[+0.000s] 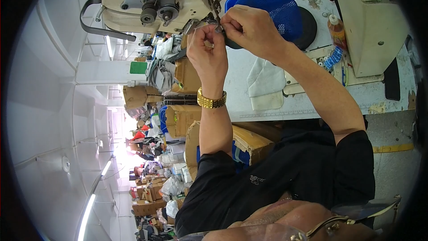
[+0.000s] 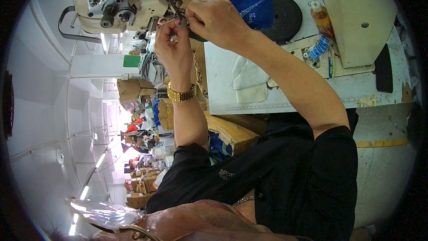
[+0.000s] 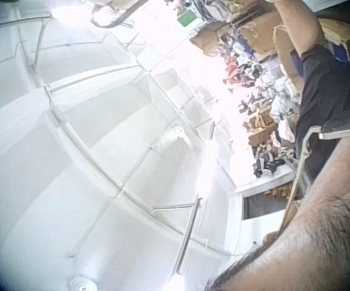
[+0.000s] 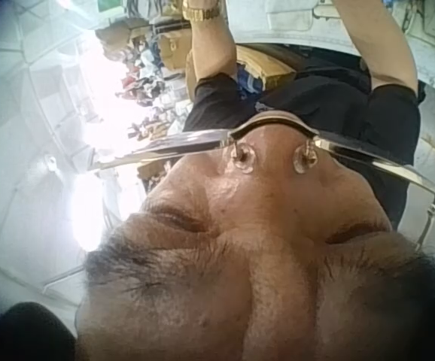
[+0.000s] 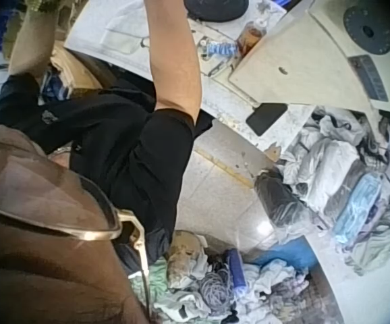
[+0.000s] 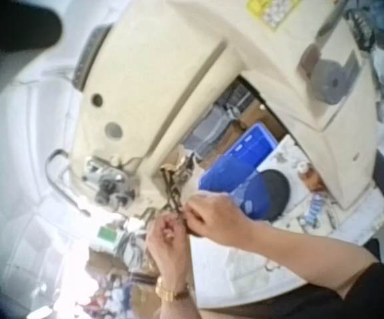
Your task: Sewing mesh fabric and components together to assemble a cap using an industrial sewing machine.
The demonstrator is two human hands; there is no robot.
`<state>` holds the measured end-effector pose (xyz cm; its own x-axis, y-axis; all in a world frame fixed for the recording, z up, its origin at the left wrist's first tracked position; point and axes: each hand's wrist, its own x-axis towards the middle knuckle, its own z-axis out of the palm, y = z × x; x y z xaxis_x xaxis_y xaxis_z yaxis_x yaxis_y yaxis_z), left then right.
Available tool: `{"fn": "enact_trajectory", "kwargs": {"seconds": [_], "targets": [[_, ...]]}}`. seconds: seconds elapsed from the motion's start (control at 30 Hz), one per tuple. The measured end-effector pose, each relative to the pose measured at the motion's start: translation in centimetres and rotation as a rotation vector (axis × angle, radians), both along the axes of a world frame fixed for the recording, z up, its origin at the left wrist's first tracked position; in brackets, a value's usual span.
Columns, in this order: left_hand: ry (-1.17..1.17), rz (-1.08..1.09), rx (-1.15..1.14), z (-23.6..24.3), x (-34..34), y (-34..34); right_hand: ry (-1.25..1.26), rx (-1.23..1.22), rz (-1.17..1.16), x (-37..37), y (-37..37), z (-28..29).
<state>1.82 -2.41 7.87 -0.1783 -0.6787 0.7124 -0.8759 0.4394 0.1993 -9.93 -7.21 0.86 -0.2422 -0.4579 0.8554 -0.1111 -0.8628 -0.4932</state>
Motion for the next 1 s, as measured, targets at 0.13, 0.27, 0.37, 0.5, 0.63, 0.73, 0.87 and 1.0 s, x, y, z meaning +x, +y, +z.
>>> {"fn": "enact_trajectory", "kwargs": {"seconds": [0.13,0.27,0.37,0.5,0.63,0.73,0.87,1.0], "targets": [[0.022,-0.012,0.001,-0.02,0.05,0.03,-0.005,0.007,0.012,0.03,0.07,0.07],[0.026,0.001,-0.011,-0.2,0.0,-0.08,-0.016,0.006,0.017,0.0,0.06,0.05],[-0.079,-0.01,-0.084,-0.47,0.27,-0.4,-0.025,0.001,0.011,0.01,-0.02,0.05],[-0.051,-0.013,-0.085,-0.58,0.38,-0.48,-0.021,0.003,0.008,0.07,0.0,0.11],[-0.046,-0.023,-0.075,-0.58,0.25,-0.4,-0.004,0.003,0.006,0.1,-0.1,0.0],[-0.006,-0.023,-0.056,-0.61,0.06,-0.28,0.006,0.005,0.007,0.08,-0.11,-0.03],[-0.024,-0.009,-0.063,-0.78,0.38,-0.52,0.006,-0.005,0.001,0.08,-0.15,-0.03],[-0.02,-0.009,-0.073,-0.95,0.59,-0.76,0.005,0.004,-0.004,-0.1,-0.06,-0.01]]}}
